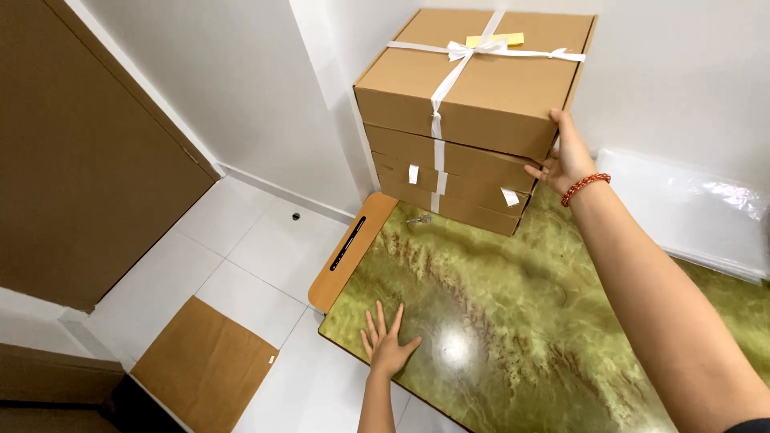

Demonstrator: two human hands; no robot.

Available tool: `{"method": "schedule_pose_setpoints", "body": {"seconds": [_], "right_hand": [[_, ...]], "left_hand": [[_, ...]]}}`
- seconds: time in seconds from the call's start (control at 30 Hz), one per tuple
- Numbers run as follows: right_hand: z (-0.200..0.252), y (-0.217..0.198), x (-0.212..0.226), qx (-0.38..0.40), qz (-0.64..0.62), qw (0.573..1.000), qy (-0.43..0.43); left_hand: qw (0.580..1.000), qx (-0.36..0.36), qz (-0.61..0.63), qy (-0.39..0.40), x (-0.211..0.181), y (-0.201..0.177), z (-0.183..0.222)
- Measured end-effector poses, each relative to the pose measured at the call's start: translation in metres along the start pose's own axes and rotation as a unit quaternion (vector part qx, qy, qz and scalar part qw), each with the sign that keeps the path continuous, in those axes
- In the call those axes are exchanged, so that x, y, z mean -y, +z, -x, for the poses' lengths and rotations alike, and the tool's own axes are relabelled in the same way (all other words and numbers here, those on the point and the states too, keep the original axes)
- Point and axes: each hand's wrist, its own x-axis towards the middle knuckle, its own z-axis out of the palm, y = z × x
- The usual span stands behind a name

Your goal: Folding cardboard boxes, packing items with bubble wrap, tying ribbons, and hanging clothes on a rack.

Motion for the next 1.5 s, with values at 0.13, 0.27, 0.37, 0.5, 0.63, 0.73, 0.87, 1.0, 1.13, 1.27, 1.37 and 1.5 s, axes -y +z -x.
{"method": "schedule_pose_setpoints", "body": {"seconds": [0.13,0.27,0.37,0.5,0.63,0.73,0.87,1.0,1.13,1.27,1.37,1.5], "right_hand": [[-0.015,-0.013,-0.008,0.014,0.023,0.999,-0.036],[-0.004,-0.016,-0.016,0.070,0.013,0.994,-0.084],[0.016,-0.016,-0.030,0.087,0.004,0.991,-0.103],[0.032,-0.026,-0.067,0.108,-0.044,0.986,-0.115],[0.039,-0.038,-0.106,0.209,-0.006,0.970,-0.124],[0.076,-0.029,-0.112,0.244,0.013,0.961,-0.130],[0.101,-0.026,-0.136,0.276,0.020,0.957,-0.088],[0.106,-0.045,-0.175,0.295,-0.002,0.954,-0.053],[0.092,-0.077,-0.237,0.368,-0.027,0.928,-0.056],[0.096,-0.116,-0.277,0.305,0.010,0.950,0.065],[0.107,-0.163,-0.293,0.283,0.032,0.953,0.104],[0.142,-0.216,-0.279,0.198,0.062,0.963,0.172]], "left_hand": [[1.000,-0.013,0.014,0.003,0.006,0.004,-0.004],[0.998,-0.011,0.061,0.008,0.008,-0.001,-0.004],[0.996,-0.002,0.085,0.012,0.013,-0.009,-0.004],[0.972,-0.037,0.229,0.032,0.042,-0.006,-0.033],[0.932,-0.104,0.346,-0.040,0.027,-0.081,0.013],[0.853,-0.238,0.464,0.028,-0.004,-0.154,0.065],[0.729,-0.332,0.593,0.083,0.008,-0.217,0.112],[0.706,-0.264,0.656,0.037,0.029,-0.253,0.169],[0.748,-0.211,0.627,-0.043,0.020,-0.247,0.209],[0.738,-0.188,0.645,-0.066,0.041,-0.202,0.208],[0.743,-0.148,0.647,-0.086,0.042,-0.165,0.205],[0.743,-0.097,0.658,-0.070,0.045,-0.103,0.171]]}}
